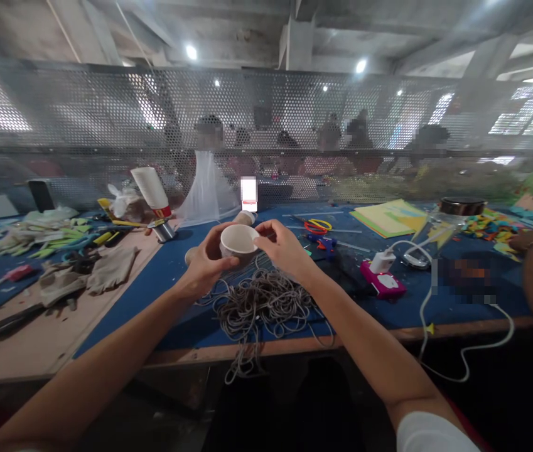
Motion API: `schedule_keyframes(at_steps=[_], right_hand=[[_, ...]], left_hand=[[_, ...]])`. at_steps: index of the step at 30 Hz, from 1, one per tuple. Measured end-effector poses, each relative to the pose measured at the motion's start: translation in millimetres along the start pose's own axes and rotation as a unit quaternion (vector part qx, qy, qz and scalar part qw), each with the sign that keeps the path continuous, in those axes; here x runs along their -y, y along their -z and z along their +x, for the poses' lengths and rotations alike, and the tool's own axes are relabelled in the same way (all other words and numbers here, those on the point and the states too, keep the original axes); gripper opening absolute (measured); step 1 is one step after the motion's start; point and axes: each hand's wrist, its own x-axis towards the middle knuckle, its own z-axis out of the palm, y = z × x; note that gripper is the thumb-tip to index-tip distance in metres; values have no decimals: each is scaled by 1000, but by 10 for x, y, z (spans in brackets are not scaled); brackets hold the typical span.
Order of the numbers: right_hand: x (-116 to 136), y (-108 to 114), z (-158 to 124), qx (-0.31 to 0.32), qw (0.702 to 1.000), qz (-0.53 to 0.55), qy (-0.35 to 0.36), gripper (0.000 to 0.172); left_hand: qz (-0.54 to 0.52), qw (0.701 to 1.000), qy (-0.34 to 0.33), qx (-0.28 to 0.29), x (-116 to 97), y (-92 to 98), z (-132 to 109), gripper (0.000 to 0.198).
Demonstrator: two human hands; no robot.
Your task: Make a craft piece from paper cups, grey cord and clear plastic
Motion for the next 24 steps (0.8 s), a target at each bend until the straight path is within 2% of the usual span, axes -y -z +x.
schedule_keyframes(at_steps=[3,7,13,16,19,22,24], right_hand=[[-10,32,-52,1,1000,-17,-8,25],[-19,23,-31,-17,997,-75,-11,17],[76,-7,37,-61,977,-199,36,18],[127,-4,27,-64,957,-273,74,19],[136,-28,3,-40,928,-350,120,21],[115,-97,-12,-12,904,-398,157,21],[106,-151,-14,-3,899,-404,167,21]], left_hand=[[1,1000,1,-5,-2,-5,11,76],[29,1000,-5,5,25,-15,9,81],[45,998,2,32,33,-28,-22,84],[43,998,22,28,-16,-34,-40,62],[70,996,45,-17,-43,-39,-42,39],[120,988,60,-71,-16,-39,-25,32],[144,984,54,-89,14,-36,-13,31]])
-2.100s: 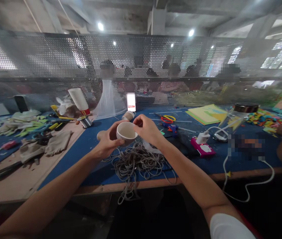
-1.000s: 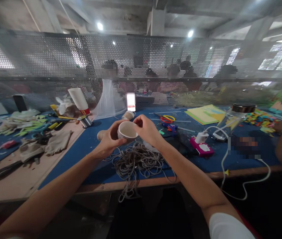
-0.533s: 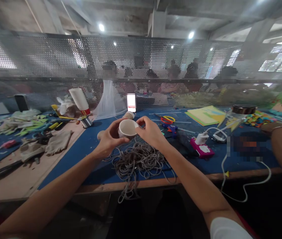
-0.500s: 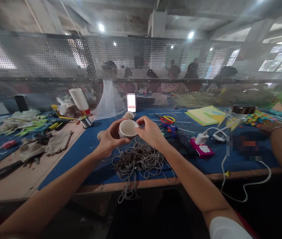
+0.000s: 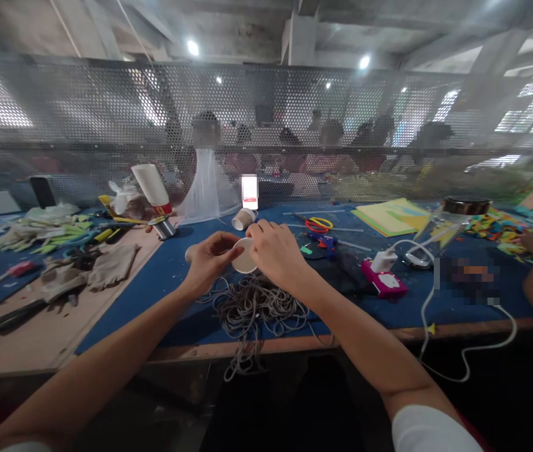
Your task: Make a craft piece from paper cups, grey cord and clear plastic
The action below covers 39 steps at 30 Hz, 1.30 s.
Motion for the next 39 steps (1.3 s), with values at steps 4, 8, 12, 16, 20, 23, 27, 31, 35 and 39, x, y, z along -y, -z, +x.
schedule_keyframes(at_steps=[4,8,12,16,20,23,27,31,35,39], right_hand=[[53,-20,11,10,999,39,-14,17],[17,50,-7,8,991,126,-32,7],[-97,134,-24,14,978,202,-53,12],[-210,131,-10,54,941,310,-128,25],[-256,30,-11,102,899,400,-144,22],[-228,-21,-29,109,877,444,-146,22],[-159,-4,-48,115,865,459,-166,19],[-116,27,-62,113,849,486,-173,19],[-109,21,-78,127,827,514,-190,20],[-128,-10,-89,134,827,515,-181,19]], left_hand=[[42,998,-26,-25,24,9,12,27],[64,997,-10,-41,29,45,18,27],[79,994,-24,-71,24,64,24,26],[135,978,-138,-79,-7,68,12,14],[227,919,-298,-124,2,93,8,5],[283,868,-382,-142,28,120,14,10],[315,834,-434,-134,29,152,7,17],[336,811,-460,-131,-5,177,-19,23],[358,793,-479,-119,-16,197,-43,25],[386,777,-487,-102,-10,203,-59,24]])
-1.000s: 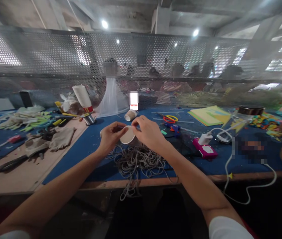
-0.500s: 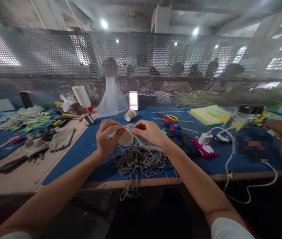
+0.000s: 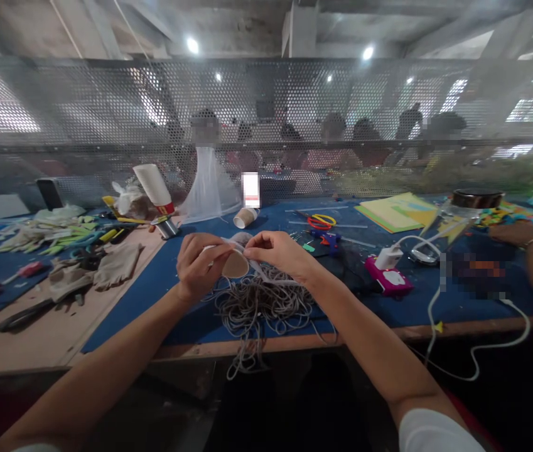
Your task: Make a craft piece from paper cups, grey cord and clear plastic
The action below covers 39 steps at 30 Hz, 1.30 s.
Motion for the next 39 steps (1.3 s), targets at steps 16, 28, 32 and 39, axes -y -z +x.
schedule_keyframes(at_steps=[16,28,32,39], right_hand=[[-137,-55,31,-73,994,76,31,24],[-200,43,85,-114,970,-180,113,9],[-164,31,41,-118,953,-237,145,13],[-171,-39,12,-147,927,-323,119,7]], left_hand=[[-11,999,28,22,-7,-58,-11,16],[-164,935,293,110,-51,-158,26,11],[-181,901,374,121,-39,-148,29,10],[-214,864,435,135,-5,-210,-29,12]])
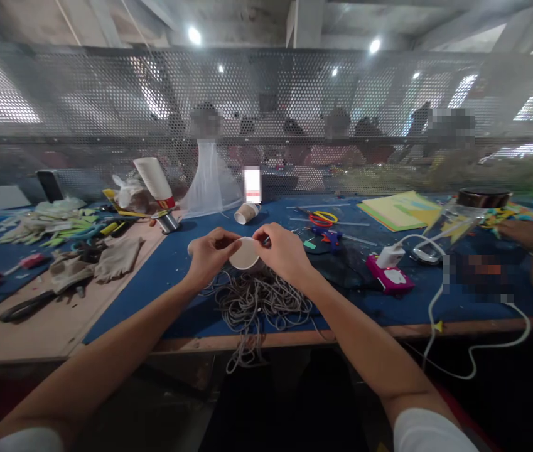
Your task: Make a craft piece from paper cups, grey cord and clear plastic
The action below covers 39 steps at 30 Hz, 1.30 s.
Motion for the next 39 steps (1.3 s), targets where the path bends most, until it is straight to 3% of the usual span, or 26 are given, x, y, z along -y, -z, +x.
schedule_keyframes(at_steps=[10,20,23,26,28,30,32,34,37,39], right_hand=[[-33,-4,43,-15,1000,-24,-12,5],[-182,66,133,23,997,35,62,14],[-152,141,128,-12,996,17,89,17],[-77,237,19,-45,997,-11,63,12],[-32,288,-113,19,999,-4,40,12],[-16,308,-254,129,991,-3,34,14],[-40,297,-357,157,987,-27,28,16],[-91,276,-389,93,995,-48,-3,18],[-157,259,-305,-65,996,-47,-28,37],[-160,255,-198,-94,995,-23,-4,43]], left_hand=[[-39,997,46,47,81,-66,-21,23],[-35,998,50,34,66,-12,28,20],[-49,996,67,16,65,36,57,23],[-70,992,99,-18,82,78,95,26],[-90,988,119,-42,93,96,121,26],[-107,983,137,-59,97,107,140,27],[-120,979,152,-67,93,112,149,30],[-123,979,154,-59,85,112,147,31],[-125,983,135,-27,68,102,128,31],[-121,985,121,-9,49,93,113,31]])
